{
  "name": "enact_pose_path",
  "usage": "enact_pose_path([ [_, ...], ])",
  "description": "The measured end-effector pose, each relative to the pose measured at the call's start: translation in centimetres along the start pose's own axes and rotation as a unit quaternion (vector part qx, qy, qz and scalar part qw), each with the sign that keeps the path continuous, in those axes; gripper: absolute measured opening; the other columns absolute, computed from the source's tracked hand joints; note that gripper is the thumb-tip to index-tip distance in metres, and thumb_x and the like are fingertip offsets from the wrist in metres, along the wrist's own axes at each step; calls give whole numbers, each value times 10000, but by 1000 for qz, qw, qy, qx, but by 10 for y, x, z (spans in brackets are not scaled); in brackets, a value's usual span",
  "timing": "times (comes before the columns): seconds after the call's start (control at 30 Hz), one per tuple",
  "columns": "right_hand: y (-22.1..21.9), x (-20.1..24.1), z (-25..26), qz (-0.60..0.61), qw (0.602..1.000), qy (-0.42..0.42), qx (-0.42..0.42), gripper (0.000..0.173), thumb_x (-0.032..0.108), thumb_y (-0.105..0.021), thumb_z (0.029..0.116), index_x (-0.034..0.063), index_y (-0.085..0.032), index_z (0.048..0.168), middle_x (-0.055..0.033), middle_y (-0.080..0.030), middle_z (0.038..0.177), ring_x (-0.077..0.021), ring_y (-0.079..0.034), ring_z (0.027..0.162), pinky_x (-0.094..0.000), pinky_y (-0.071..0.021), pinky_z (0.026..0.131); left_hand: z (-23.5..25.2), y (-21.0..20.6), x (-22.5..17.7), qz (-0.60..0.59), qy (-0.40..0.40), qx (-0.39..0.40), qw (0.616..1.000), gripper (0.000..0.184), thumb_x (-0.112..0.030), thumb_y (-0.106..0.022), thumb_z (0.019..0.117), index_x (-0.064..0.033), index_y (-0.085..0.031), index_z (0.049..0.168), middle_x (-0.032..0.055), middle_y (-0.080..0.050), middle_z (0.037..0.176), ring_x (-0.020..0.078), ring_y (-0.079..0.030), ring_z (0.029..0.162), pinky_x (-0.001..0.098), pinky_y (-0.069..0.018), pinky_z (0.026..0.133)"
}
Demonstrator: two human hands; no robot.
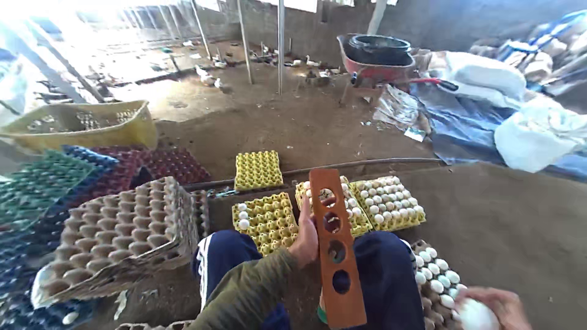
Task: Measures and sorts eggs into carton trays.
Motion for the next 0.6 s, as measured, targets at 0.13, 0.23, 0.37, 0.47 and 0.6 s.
enact_pose_path([
  [0.13, -103, 68, 91, -106, 987, 116, 26, 633, 304, -735, 873, 66, -441, 1381, -8, -642, 1211, -100, -663, 1041, -310, -602, 861, 1, 7, -6, -9, -19, -4, 1000, 925, -681, 67, 981, -92, -481, 1436, 185, -718, 1056, 305, -721, 898, 466, -613, 755],
  [0.23, -160, 90, 139, -72, 974, 211, 35, 579, 149, -754, 877, -16, -498, 1369, -109, -627, 1280, -181, -659, 1142, -334, -617, 914, 2, 17, -10, -9, -31, -35, 999, 889, -661, 34, 1004, -85, -515, 1400, 153, -730, 1050, 259, -724, 915, 429, -613, 754],
  [0.37, -202, 82, 169, -115, 954, 273, 39, 428, 104, -780, 857, -20, -642, 1242, -160, -627, 1285, -223, -621, 1222, -368, -581, 1004, -3, 25, -22, -24, -44, -66, 997, 865, -635, 2, 1027, -77, -602, 1294, 129, -739, 962, 226, -727, 871, 406, -616, 734],
  [0.47, -217, 75, 173, -134, 947, 288, 44, 474, 103, -816, 837, -19, -620, 1251, -158, -652, 1276, -214, -624, 1242, -356, -566, 1033, -6, 32, -29, -27, -37, -86, 995, 871, -643, -6, 1025, -62, -615, 1247, 139, -736, 954, 233, -726, 861, 405, -613, 722],
  [0.6, -226, 77, 172, -214, 924, 315, 8, 422, 209, -823, 843, 88, -657, 1212, -73, -701, 1227, -181, -607, 1198, -311, -514, 992, -4, 37, -35, -33, -38, -86, 995, 897, -668, -6, 1011, -52, -623, 1221, 147, -726, 964, 236, -720, 882, 408, -608, 744],
])
Point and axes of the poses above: each hand's wrist, its own z-axis towards the middle knuckle, its own y-axis out of the back of the hand, x = y × z, the point moved 9 cm from there along z, towards the middle knuckle
